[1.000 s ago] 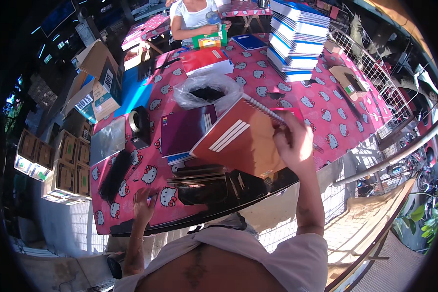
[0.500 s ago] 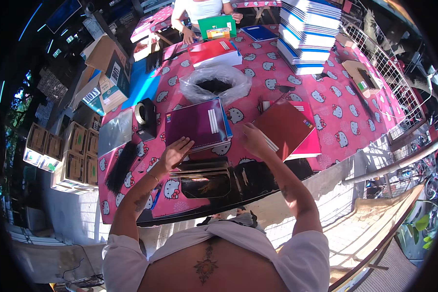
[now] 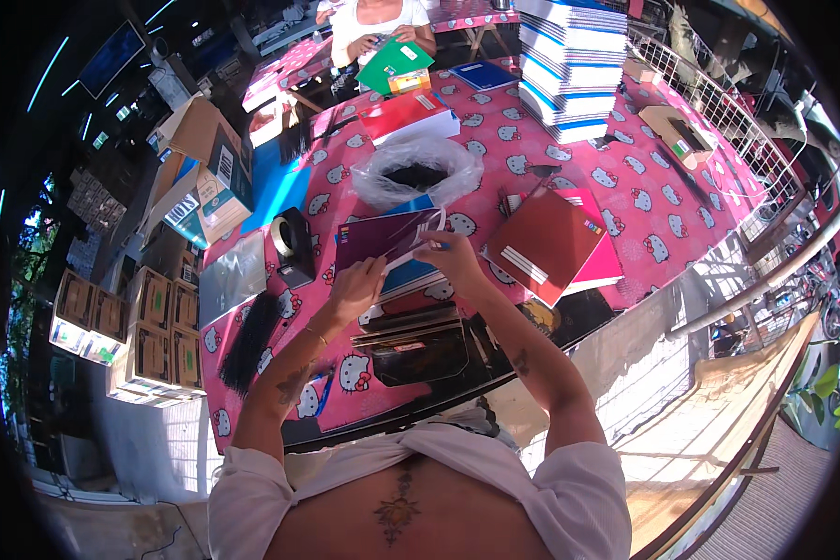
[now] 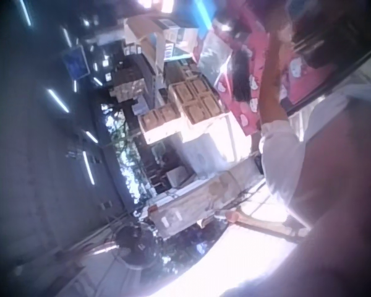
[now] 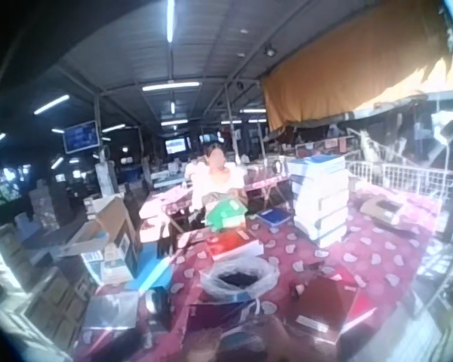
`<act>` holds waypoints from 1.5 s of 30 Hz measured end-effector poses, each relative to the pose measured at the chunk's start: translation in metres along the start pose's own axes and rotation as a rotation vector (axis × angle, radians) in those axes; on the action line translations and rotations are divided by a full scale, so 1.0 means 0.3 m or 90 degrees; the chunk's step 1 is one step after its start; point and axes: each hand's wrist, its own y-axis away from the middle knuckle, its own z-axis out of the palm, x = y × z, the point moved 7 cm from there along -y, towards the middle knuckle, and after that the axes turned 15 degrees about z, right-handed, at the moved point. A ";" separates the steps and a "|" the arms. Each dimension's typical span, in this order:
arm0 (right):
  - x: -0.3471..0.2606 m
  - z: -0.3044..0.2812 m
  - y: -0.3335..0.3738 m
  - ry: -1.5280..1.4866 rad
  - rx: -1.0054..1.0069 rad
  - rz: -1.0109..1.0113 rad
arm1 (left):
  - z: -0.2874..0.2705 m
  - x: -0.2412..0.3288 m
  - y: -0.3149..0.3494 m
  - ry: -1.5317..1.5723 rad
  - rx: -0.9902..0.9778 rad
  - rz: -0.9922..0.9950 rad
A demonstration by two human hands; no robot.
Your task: The person organizes and stacks several notebooks on a table, handling them individually or in small groups and arranging them into distinct stacks by color.
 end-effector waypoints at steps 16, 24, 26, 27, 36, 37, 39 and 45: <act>0.191 -0.030 -0.216 -0.190 -0.165 0.096 | -0.185 -0.095 -0.266 0.217 0.040 0.100; 0.236 -0.096 -0.279 0.235 0.106 0.168 | 0.119 0.039 -0.007 0.222 0.069 0.128; 0.254 -0.173 -0.217 0.025 0.149 0.035 | 0.112 0.077 -0.019 0.188 0.074 0.142; 0.291 -0.186 -0.191 0.024 0.154 0.042 | 0.124 0.086 -0.031 0.162 0.038 0.135; 0.357 -0.119 -0.009 -0.099 0.171 0.134 | 0.134 -0.105 -0.034 0.439 -0.036 -0.055; 0.366 -0.117 -0.012 -0.103 0.158 0.111 | 0.145 -0.102 -0.042 0.444 -0.064 -0.053; 0.387 -0.116 -0.027 -0.108 0.147 0.088 | 0.144 -0.099 -0.053 0.438 -0.057 -0.055; 0.413 -0.163 -0.044 0.042 0.277 0.036 | 0.160 -0.073 -0.065 0.379 -0.022 -0.113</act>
